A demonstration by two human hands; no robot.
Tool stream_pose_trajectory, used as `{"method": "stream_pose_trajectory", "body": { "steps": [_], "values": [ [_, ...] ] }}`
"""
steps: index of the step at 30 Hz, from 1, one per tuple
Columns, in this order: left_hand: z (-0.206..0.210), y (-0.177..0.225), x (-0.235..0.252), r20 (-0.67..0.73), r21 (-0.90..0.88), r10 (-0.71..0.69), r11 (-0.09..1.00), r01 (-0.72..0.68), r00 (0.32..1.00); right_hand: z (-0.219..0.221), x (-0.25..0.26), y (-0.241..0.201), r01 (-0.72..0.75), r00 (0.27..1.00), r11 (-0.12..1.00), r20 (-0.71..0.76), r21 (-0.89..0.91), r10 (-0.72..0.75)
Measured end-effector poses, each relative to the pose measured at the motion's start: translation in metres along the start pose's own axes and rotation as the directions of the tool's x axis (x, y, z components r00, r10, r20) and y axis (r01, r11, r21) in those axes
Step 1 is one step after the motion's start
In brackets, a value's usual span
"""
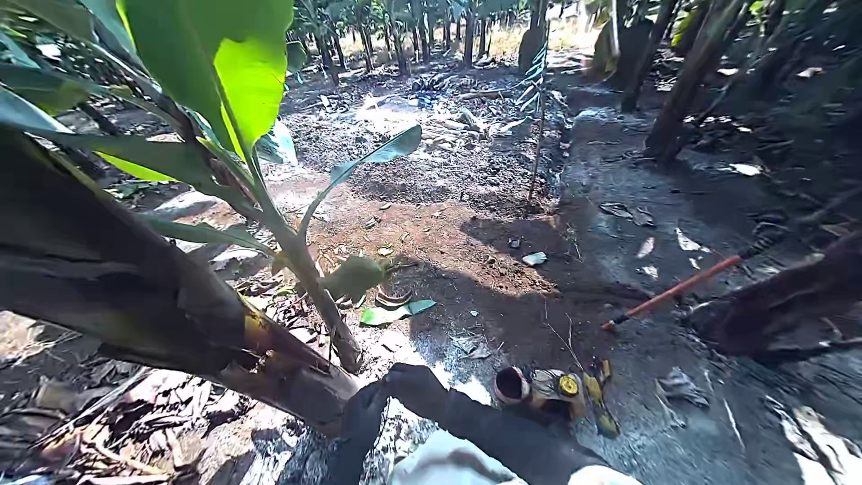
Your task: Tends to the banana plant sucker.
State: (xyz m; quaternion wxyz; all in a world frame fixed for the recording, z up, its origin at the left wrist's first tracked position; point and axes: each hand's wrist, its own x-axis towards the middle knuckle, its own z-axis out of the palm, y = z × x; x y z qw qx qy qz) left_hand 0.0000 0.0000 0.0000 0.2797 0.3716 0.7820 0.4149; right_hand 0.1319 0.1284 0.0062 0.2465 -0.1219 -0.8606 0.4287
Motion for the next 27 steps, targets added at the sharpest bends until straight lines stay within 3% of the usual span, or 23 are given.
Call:
{"method": "stream_pose_trajectory", "body": {
  "steps": [1, 3, 5, 7, 9, 10, 13, 16, 19, 23, 25, 27],
  "values": [
    [-0.001, 0.004, 0.006, -0.06, -0.238, -0.104, 0.967, 0.087, 0.993, 0.003, 0.005, 0.002, 0.02, 0.999, 0.999, 0.05, -0.033, -0.019],
    [-0.006, 0.014, 0.023, -0.019, -0.704, -0.375, 0.663, 0.254, 0.927, 0.008, 0.014, 0.01, 0.095, 0.976, 0.989, 0.208, -0.11, -0.07],
    [-0.01, 0.019, 0.042, 0.095, -0.896, -0.502, 0.333, 0.293, 0.86, 0.011, 0.027, 0.024, 0.174, 0.923, 0.975, 0.369, -0.137, -0.113],
    [-0.007, 0.015, 0.055, 0.118, -0.941, -0.521, 0.215, 0.263, 0.846, 0.007, 0.045, 0.033, 0.122, 0.883, 0.988, 0.465, -0.096, -0.064],
    [-0.005, 0.009, 0.063, 0.082, -0.945, -0.49, 0.238, 0.224, 0.868, 0.0, 0.069, 0.036, -0.061, 0.856, 0.998, 0.513, -0.031, 0.068],
    [-0.003, 0.008, 0.068, 0.058, -0.946, -0.496, 0.249, 0.205, 0.867, -0.002, 0.08, 0.04, -0.044, 0.85, 0.999, 0.524, -0.024, 0.051],
    [0.006, 0.024, 0.094, -0.015, -0.957, -0.559, 0.249, 0.15, 0.829, -0.01, 0.108, 0.065, 0.359, 0.803, 0.933, 0.517, -0.024, -0.296],
    [0.013, 0.04, 0.121, -0.058, -0.96, -0.596, 0.254, 0.119, 0.801, -0.024, 0.139, 0.087, 0.51, 0.764, 0.86, 0.444, 0.029, -0.469],
    [0.022, 0.043, 0.133, -0.2, -0.918, -0.586, 0.391, 0.058, 0.785, -0.049, 0.168, 0.086, 0.362, 0.801, 0.929, 0.482, 0.08, -0.354],
    [0.042, 0.04, 0.146, -0.413, -0.809, -0.636, 0.585, 0.059, 0.651, -0.055, 0.183, 0.105, 0.214, 0.862, 0.942, 0.404, 0.259, -0.307],
    [0.044, 0.041, 0.15, -0.453, -0.802, -0.673, 0.595, 0.064, 0.584, -0.051, 0.188, 0.108, 0.114, 0.858, 0.937, 0.443, 0.331, -0.261],
    [0.042, 0.044, 0.147, -0.423, -0.857, -0.691, 0.516, -0.01, 0.586, -0.048, 0.19, 0.107, 0.038, 0.838, 0.934, 0.499, 0.354, -0.224]
  ]
}}
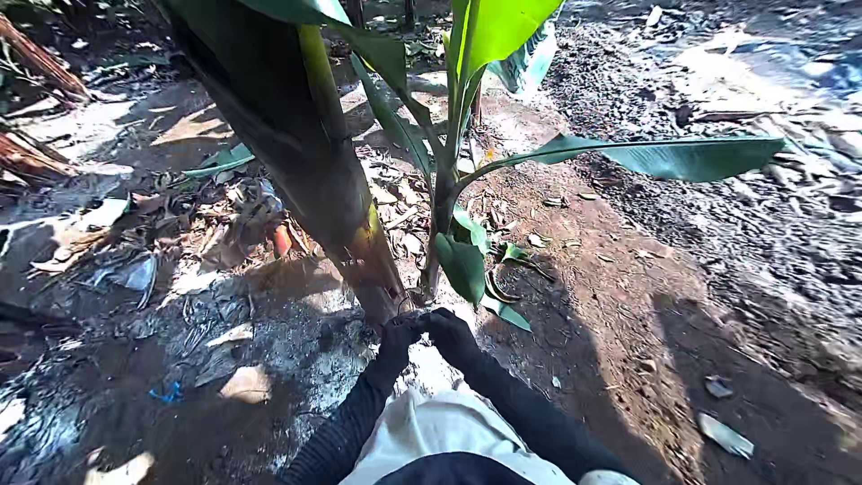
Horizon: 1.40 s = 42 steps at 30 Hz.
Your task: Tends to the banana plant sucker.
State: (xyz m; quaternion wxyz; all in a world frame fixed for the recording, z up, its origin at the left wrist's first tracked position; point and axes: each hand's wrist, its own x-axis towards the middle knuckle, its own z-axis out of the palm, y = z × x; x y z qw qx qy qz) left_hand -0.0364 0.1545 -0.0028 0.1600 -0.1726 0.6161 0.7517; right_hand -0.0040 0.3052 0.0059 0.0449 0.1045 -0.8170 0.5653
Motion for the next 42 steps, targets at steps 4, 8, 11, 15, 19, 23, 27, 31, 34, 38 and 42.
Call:
{"method": "stream_pose_trajectory", "body": {
  "steps": [4, 8, 11, 15, 19, 23, 27, 31, 34, 38, 42],
  "values": [
    [-0.003, 0.017, -0.014, 0.075, -0.084, -0.064, 0.994, 0.071, 0.995, 0.01, -0.004, 0.0, 0.029, 0.999, 0.997, -0.039, 0.074, -0.027],
    [-0.024, 0.025, -0.013, 0.055, 0.348, 0.154, 0.923, -0.163, 0.987, 0.014, 0.0, -0.012, 0.15, 0.988, 0.976, 0.047, -0.159, -0.144],
    [-0.045, 0.034, -0.013, 0.249, 0.629, 0.274, 0.684, -0.37, 0.929, 0.017, 0.006, -0.015, 0.262, 0.964, 0.905, 0.127, -0.337, -0.232],
    [-0.085, 0.074, -0.039, 0.405, 0.838, 0.244, 0.286, -0.464, 0.881, 0.058, 0.022, -0.038, 0.349, 0.933, 0.888, 0.202, -0.301, -0.298],
    [-0.114, 0.08, -0.071, 0.343, 0.896, 0.523, 0.068, -0.439, 0.781, 0.104, 0.02, -0.075, -0.038, 0.99, 0.984, 0.143, 0.171, 0.014],
    [-0.146, 0.066, -0.082, 0.267, 0.901, 0.798, -0.009, -0.433, 0.541, 0.133, 0.022, -0.107, -0.287, 0.957, 0.801, 0.203, 0.525, 0.209],
    [-0.175, 0.051, -0.08, 0.255, 0.868, 0.919, -0.082, -0.489, 0.3, 0.146, 0.032, -0.106, -0.505, 0.859, 0.611, 0.427, 0.61, 0.283],
    [-0.2, 0.046, -0.08, 0.277, 0.806, 0.888, -0.006, -0.592, 0.368, 0.148, 0.037, -0.09, -0.652, 0.7, 0.543, 0.695, 0.529, 0.163],
    [-0.214, 0.051, -0.087, 0.379, 0.676, 0.764, 0.156, -0.72, 0.522, 0.148, 0.036, -0.083, -0.745, 0.561, 0.517, 0.816, 0.422, 0.142],
    [-0.217, 0.037, -0.098, 0.315, 0.687, 0.684, 0.314, -0.655, 0.658, 0.158, 0.019, -0.08, -0.72, 0.634, 0.573, 0.707, 0.391, 0.314],
    [-0.213, 0.021, -0.094, 0.13, 0.668, 0.608, 0.53, -0.522, 0.783, 0.165, 0.002, -0.094, -0.341, 0.903, 0.922, 0.338, 0.184, 0.266]
  ]
}}
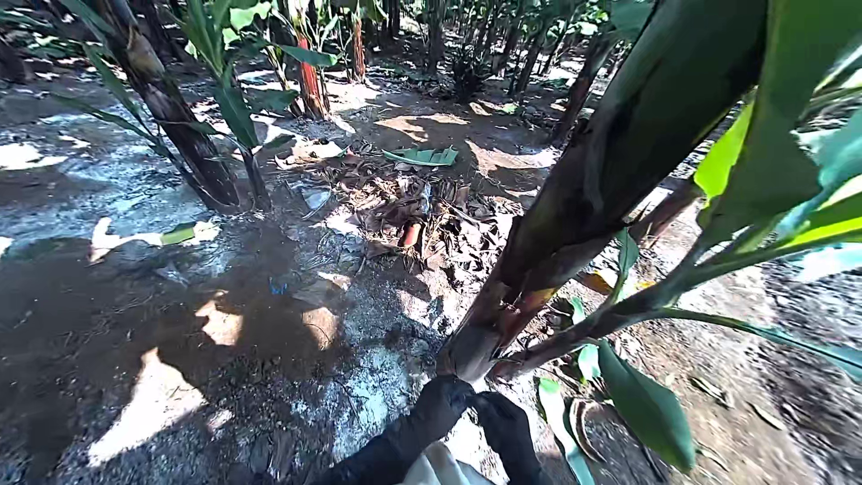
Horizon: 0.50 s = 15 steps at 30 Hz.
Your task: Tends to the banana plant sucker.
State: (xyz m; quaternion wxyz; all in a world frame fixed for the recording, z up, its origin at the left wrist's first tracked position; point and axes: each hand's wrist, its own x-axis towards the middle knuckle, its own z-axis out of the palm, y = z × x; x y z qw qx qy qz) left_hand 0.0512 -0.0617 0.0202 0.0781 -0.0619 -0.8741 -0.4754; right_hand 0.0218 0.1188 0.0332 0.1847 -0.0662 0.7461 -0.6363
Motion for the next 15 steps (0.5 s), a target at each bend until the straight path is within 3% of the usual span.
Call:
{"method": "stream_pose_trajectory", "body": {
  "steps": [3, 6, 9, 11, 12, 15],
  "values": [
    [-0.006, 0.003, 0.006, 0.162, -0.319, -0.214, 0.913, 0.256, 0.963, -0.004, -0.01, -0.004, 0.116, 0.993, 0.965, -0.002, -0.237, -0.12],
    [-0.009, 0.004, 0.007, 0.268, -0.521, -0.194, 0.795, 0.311, 0.944, -0.012, -0.016, -0.016, 0.096, 0.995, 0.988, 0.026, -0.121, -0.094],
    [0.0, -0.003, 0.003, 0.072, -0.315, 0.054, 0.949, -0.029, 0.996, -0.009, -0.019, -0.006, -0.114, 0.993, 0.973, 0.009, 0.201, 0.115],
    [0.0, 0.005, 0.005, 0.05, -0.114, 0.185, 0.977, -0.179, 0.981, -0.008, -0.018, -0.002, -0.193, 0.979, 0.92, 0.004, 0.341, 0.204],
    [-0.005, 0.016, 0.006, 0.086, -0.039, 0.183, 0.983, -0.181, 0.979, -0.005, -0.017, -0.009, -0.211, 0.972, 0.912, -0.025, 0.352, 0.234],
    [-0.019, 0.054, 0.014, 0.293, 0.154, -0.014, 0.988, -0.033, 0.956, -0.006, -0.007, 0.0, -0.166, 0.982, 0.958, -0.053, 0.234, 0.183]
  ]
}}
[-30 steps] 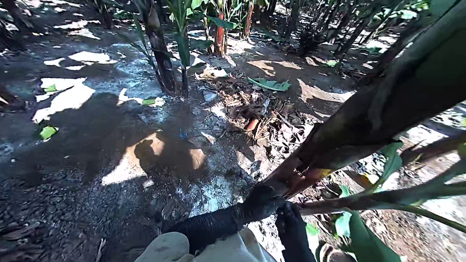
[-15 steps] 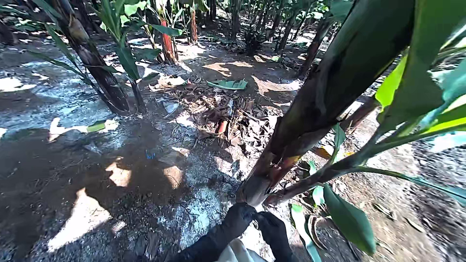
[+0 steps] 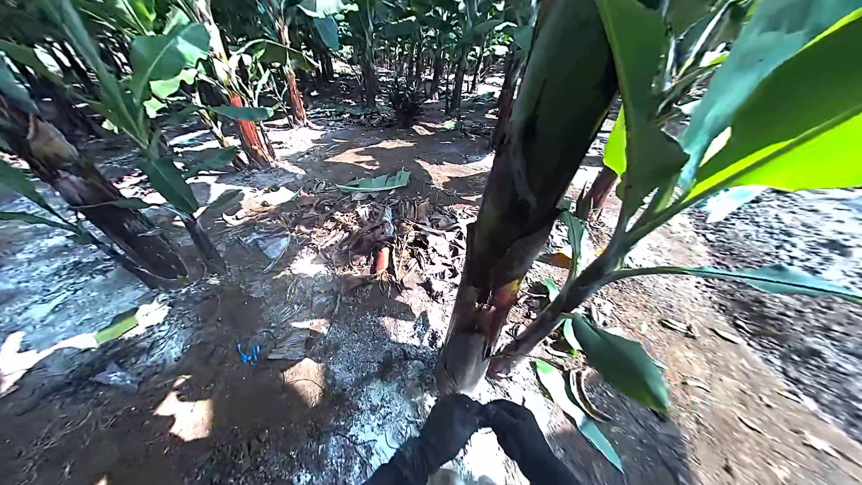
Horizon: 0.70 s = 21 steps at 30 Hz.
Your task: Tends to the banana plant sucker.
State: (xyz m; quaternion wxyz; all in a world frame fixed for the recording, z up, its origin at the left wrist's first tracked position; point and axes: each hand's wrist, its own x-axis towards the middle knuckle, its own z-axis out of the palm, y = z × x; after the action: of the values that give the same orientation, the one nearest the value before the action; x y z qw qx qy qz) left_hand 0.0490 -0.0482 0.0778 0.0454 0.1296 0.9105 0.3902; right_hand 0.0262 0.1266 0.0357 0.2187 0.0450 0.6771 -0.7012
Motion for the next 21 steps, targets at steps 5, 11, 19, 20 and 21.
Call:
{"method": "stream_pose_trajectory", "body": {
  "steps": [5, 11, 19, 20, 21],
  "values": [
    [-0.024, 0.084, 0.034, 0.1, 0.104, -0.192, 0.978, 0.182, 0.976, -0.034, -0.001, -0.002, 0.102, 0.994, 0.924, 0.08, -0.369, -0.078],
    [0.036, 0.003, 0.073, 0.234, 0.133, 0.185, 0.966, -0.22, 0.955, -0.082, -0.01, 0.008, 0.176, 0.984, 0.903, 0.054, -0.393, -0.168],
    [0.063, 0.027, 0.138, 0.207, 0.133, 0.647, 0.724, -0.677, 0.734, -0.169, -0.002, -0.043, 0.026, 0.971, 0.996, 0.241, -0.088, -0.004],
    [0.069, 0.036, 0.146, 0.237, 0.189, 0.643, 0.704, -0.684, 0.728, -0.181, 0.002, -0.047, 0.04, 0.969, 0.99, 0.247, -0.135, -0.006],
    [0.075, 0.044, 0.155, 0.262, 0.262, 0.645, 0.668, -0.696, 0.718, -0.192, 0.007, -0.052, 0.079, 0.968, 0.978, 0.248, -0.195, -0.029]
  ]
}}
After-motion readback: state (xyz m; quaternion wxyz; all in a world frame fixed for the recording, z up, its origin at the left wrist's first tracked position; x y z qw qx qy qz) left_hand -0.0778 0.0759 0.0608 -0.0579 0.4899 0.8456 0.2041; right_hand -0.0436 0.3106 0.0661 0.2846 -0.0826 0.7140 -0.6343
